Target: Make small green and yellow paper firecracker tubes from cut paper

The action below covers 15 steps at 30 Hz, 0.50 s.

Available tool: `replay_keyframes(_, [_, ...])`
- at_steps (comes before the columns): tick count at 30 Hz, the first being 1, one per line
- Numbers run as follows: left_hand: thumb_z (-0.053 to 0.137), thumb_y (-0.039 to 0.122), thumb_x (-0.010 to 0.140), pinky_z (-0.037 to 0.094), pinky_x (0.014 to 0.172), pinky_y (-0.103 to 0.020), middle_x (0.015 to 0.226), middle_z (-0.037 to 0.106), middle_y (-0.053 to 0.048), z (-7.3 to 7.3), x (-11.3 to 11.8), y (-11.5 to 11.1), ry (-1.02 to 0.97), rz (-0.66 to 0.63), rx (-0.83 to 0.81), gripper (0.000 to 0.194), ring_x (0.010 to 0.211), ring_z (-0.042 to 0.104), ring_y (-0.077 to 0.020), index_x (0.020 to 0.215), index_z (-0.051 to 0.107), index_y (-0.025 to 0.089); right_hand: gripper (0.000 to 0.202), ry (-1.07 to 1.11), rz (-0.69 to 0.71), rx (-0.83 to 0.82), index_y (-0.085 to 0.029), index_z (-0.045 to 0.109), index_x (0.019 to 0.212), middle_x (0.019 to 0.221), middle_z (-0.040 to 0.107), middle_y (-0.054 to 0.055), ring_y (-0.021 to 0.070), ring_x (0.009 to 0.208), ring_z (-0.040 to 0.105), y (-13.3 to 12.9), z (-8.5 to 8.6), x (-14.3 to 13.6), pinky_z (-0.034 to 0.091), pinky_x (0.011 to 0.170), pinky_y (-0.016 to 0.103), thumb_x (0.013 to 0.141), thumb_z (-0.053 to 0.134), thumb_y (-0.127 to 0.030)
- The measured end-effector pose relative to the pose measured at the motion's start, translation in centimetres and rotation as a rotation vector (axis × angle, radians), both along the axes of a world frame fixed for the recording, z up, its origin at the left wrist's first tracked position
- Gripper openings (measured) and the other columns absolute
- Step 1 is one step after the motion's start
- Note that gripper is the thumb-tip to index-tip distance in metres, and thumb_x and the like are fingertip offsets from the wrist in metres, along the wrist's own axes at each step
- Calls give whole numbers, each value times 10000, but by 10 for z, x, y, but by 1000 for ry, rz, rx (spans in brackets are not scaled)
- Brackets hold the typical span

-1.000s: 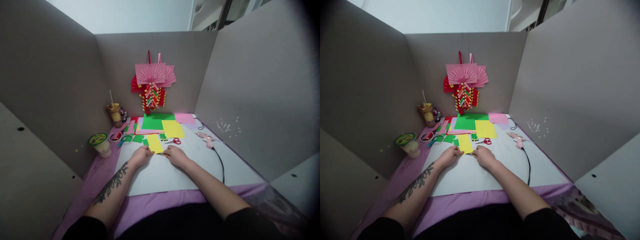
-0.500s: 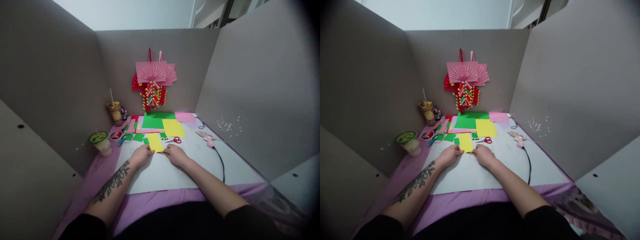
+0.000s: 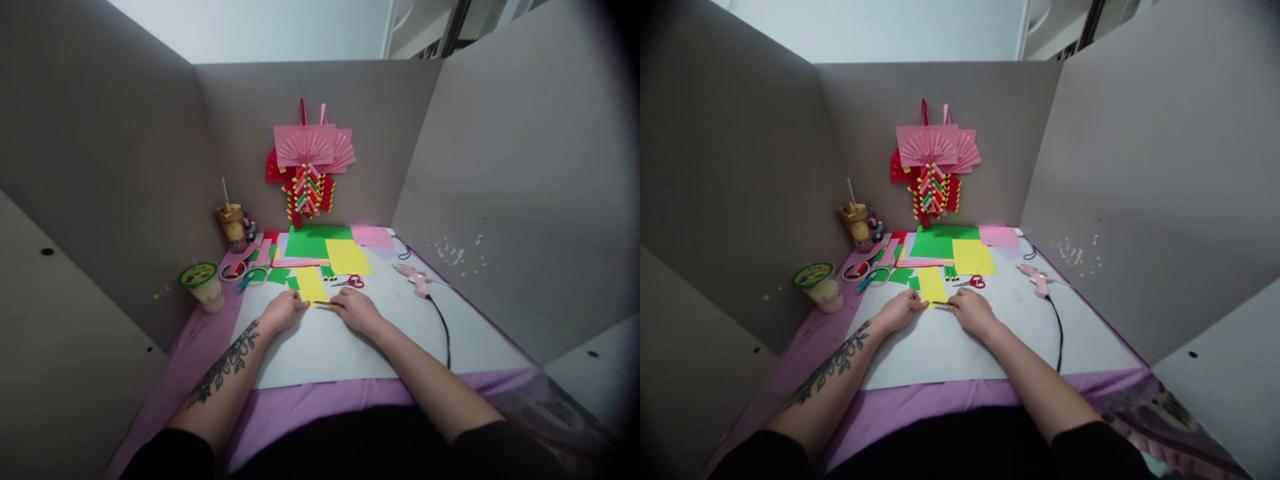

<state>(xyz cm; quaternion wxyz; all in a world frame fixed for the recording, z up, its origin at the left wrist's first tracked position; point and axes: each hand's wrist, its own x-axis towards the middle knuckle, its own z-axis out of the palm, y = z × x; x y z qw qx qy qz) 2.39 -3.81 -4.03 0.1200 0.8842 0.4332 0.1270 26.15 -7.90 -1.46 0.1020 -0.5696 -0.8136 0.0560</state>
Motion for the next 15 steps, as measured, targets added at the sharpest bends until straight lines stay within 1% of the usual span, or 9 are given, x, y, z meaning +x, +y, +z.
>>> replay_keyframes(2, [376, 416, 966, 380, 744, -274, 917, 582, -74, 1, 0, -1, 6, 6, -1, 411, 856, 525, -189, 1057, 730, 228, 311, -7, -110, 42, -245, 694, 1102, 1081, 631, 80, 195, 1020, 560, 4, 2, 9, 396, 836, 271, 954, 431, -314])
replay_keyframes(4, [371, 416, 968, 380, 743, -275, 925, 583, -78, 2, 1, -2, 11, 11, -3, 416, 856, 526, -189, 1057, 730, 226, 305, -52, -157, 37, -245, 695, 1093, 1099, 628, 86, 208, 1041, 555, 9, 2, 15, 396, 834, 283, 953, 435, -318])
replay_keyframes(9, [379, 422, 963, 381, 743, -271, 922, 590, -71, 0, 1, -2, 0, 23, -3, 406, 868, 526, -189, 1050, 732, 239, 281, -123, -99, -33, -244, 706, 1073, 1064, 630, 87, 205, 1006, 568, 16, -4, 15, 396, 795, 282, 929, 467, -267])
replay_keyframes(12, [390, 421, 957, 382, 749, -271, 921, 589, -66, 0, 1, -1, -6, 21, -2, 397, 866, 521, -186, 1055, 730, 241, 280, -101, -78, -37, -247, 708, 1078, 1053, 632, 79, 198, 977, 576, 13, -7, 13, 394, 783, 275, 916, 480, -257])
replay_keyframes(15, [391, 380, 960, 378, 756, -275, 923, 588, -69, 1, 0, -2, -1, 3, -13, 381, 866, 521, -186, 1077, 727, 242, 281, -84, -57, -38, -252, 711, 1067, 1039, 638, 69, 192, 960, 583, 8, -6, 9, 392, 780, 270, 912, 477, -245])
